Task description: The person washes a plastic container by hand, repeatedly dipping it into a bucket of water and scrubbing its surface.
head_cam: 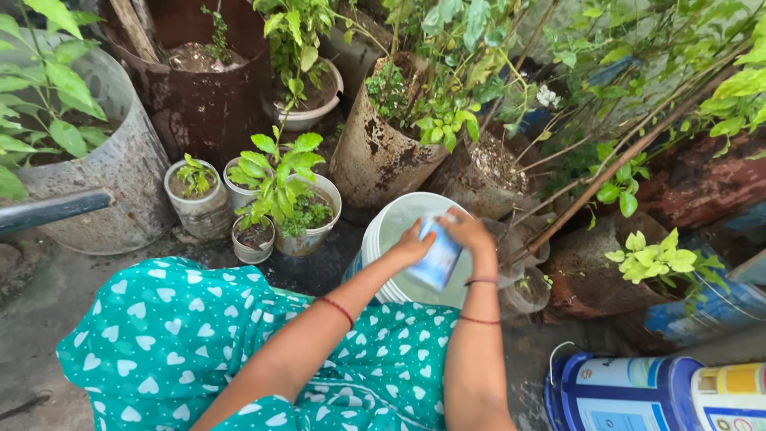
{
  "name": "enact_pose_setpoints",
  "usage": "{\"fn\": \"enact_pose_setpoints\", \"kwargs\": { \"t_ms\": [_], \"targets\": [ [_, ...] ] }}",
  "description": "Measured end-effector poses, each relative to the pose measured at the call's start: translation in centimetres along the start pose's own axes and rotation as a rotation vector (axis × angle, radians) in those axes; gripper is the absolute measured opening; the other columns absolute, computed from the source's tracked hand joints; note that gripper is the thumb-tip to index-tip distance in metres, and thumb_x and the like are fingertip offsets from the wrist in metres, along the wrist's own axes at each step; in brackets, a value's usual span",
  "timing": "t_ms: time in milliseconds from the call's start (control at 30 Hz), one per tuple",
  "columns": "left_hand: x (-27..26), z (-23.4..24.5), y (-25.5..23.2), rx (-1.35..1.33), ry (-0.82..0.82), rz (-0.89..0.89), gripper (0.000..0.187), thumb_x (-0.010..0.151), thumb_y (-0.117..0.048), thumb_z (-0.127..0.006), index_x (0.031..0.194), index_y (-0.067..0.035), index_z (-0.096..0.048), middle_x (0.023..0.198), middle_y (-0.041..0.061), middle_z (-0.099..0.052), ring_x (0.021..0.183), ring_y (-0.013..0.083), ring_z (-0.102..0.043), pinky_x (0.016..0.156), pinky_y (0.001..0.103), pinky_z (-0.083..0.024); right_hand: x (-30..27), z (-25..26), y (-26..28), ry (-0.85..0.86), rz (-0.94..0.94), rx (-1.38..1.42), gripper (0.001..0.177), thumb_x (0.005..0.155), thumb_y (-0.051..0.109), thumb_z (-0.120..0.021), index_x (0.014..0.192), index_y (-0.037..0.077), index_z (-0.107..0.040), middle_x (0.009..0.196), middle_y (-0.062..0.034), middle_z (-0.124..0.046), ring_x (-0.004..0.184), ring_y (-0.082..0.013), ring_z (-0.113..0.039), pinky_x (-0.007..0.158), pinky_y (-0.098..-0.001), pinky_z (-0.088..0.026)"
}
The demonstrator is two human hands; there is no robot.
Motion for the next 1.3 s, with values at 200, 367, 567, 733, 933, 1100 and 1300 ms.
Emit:
{"fn": "enact_pose_setpoints", "kwargs": {
  "t_ms": [200, 367, 567, 733, 933, 1100, 1300],
  "targets": [
    [-1.9, 0.0, -0.3, 0.045, -0.055, -0.123, 0.082, 0.099, -0.049, -0.057, 0.155, 0.005, -0.031, 0.156, 0.032, -0.039, 0.148, 0.0419, -0.036, 0.122, 0.042, -0.029, 0.5, -3.6, -2.6, 0.256, -0.282, -0.140, 0.070, 0.085, 0.055, -0.068, 0.133, 0.005, -0.059, 0.135, -0.0203, -0.061, 0.118, -0.0375, -0.064, 0.090, -0.0504, -0.057],
    [-2.6, -0.5, 1.0, 0.034, -0.013, -0.077, 0.076, 0.098, -0.047, -0.054, 0.153, 0.002, -0.037, 0.154, 0.029, -0.042, 0.145, 0.0407, -0.039, 0.119, 0.042, -0.032, 1.3, -5.5, -1.4, 0.391, -0.125, -0.304, 0.059, 0.088, 0.054, -0.062, 0.118, 0.005, -0.076, 0.124, -0.0212, -0.073, 0.115, -0.0343, -0.070, 0.100, -0.0421, -0.051],
    [-4.5, 1.4, -1.6, 0.075, -0.012, -0.099, 0.073, 0.100, -0.047, -0.053, 0.155, -0.002, -0.036, 0.158, 0.026, -0.037, 0.147, 0.0403, -0.035, 0.120, 0.042, -0.031, 0.1, -0.3, 1.1, -0.023, -0.036, -0.163, 0.063, 0.080, 0.053, -0.077, 0.120, 0.004, -0.072, 0.116, -0.0254, -0.071, 0.108, -0.0367, -0.069, 0.094, -0.0424, -0.053],
    [-11.7, 8.0, -13.6, 0.077, -0.243, -0.400, 0.073, 0.100, -0.039, -0.056, 0.157, -0.001, -0.031, 0.158, 0.026, -0.038, 0.148, 0.0413, -0.035, 0.120, 0.045, -0.029, -11.8, 10.8, 13.9, -0.433, 0.205, -0.020, 0.044, 0.084, 0.041, -0.079, 0.102, 0.001, -0.075, 0.095, -0.0211, -0.073, 0.086, -0.0344, -0.071, 0.078, -0.0404, -0.055],
    [-24.9, 13.9, -30.2, 0.120, -0.425, -0.916, 0.072, 0.106, -0.043, -0.057, 0.160, -0.003, -0.032, 0.163, 0.023, -0.040, 0.154, 0.0416, -0.038, 0.128, 0.051, -0.031, -27.2, 18.2, 28.1, -0.846, 0.588, 0.006, 0.027, 0.091, 0.016, -0.080, 0.099, -0.001, -0.061, 0.123, -0.0147, -0.062, 0.114, -0.0288, -0.058, 0.099, -0.0363, -0.047],
    [-34.1, 16.4, -38.3, 0.127, -0.402, -1.105, 0.066, 0.108, -0.050, -0.054, 0.160, -0.014, -0.032, 0.165, 0.019, -0.036, 0.154, 0.0344, -0.034, 0.130, 0.045, -0.027, -35.4, 21.8, 34.3, -1.162, 0.859, 0.141, 0.034, 0.093, 0.020, -0.081, 0.104, 0.001, -0.056, 0.128, -0.0185, -0.054, 0.120, -0.0337, -0.055, 0.107, -0.0435, -0.045],
    [-27.1, 22.5, -36.2, 0.129, -0.463, -1.394, 0.063, 0.108, -0.046, -0.067, 0.157, -0.018, -0.038, 0.162, 0.013, -0.043, 0.151, 0.0282, -0.046, 0.129, 0.038, -0.042, -14.9, 21.9, 38.0, -1.106, 0.944, 0.269, 0.035, 0.087, 0.022, -0.080, 0.110, 0.002, -0.063, 0.122, -0.0203, -0.063, 0.113, -0.0370, -0.062, 0.100, -0.0436, -0.049]
  ]
}}
Point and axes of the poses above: each hand's wrist, its own x-axis towards the middle knuckle, its own z-axis out of the back of the hand, y = z × x, the point moved 8 cm from there along x, towards the middle knuckle
